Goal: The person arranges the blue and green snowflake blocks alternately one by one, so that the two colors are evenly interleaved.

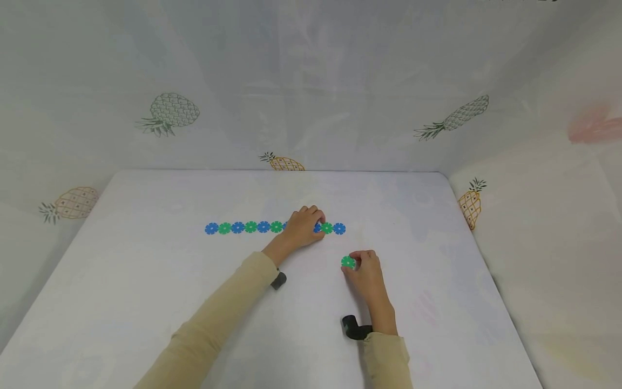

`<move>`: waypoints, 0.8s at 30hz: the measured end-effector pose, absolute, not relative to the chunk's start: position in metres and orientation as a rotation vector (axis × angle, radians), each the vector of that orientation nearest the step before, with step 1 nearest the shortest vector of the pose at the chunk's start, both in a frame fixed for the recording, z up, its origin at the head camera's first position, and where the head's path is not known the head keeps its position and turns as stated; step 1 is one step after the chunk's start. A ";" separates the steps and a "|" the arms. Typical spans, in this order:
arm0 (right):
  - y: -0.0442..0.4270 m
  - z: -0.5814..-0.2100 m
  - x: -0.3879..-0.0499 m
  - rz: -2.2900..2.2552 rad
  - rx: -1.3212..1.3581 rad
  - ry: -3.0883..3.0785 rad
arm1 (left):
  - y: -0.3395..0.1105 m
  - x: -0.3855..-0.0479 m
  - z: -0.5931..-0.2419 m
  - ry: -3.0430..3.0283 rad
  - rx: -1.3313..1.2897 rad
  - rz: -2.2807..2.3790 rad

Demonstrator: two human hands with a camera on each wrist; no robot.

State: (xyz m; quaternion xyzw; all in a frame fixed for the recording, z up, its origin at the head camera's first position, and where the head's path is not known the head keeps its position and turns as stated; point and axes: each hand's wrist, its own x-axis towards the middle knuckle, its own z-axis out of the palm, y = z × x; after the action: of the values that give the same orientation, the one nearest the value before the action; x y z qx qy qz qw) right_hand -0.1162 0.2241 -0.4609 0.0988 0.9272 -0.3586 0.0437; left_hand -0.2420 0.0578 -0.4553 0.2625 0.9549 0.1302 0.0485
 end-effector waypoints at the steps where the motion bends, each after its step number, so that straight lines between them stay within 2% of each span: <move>1: 0.224 -0.461 -0.116 -1.095 0.301 2.836 | 0.058 -0.242 -0.455 2.909 0.799 0.398; 24: 0.226 -0.463 -0.116 -1.000 0.260 2.887 | 0.057 -0.244 -0.455 2.878 0.776 0.457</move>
State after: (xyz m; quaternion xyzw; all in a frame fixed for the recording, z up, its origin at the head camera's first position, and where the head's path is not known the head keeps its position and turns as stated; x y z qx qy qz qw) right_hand -0.1159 0.2256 -0.4626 0.0846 0.9409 -0.3259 0.0376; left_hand -0.2442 0.0570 -0.4546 0.2566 0.9525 0.1512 0.0629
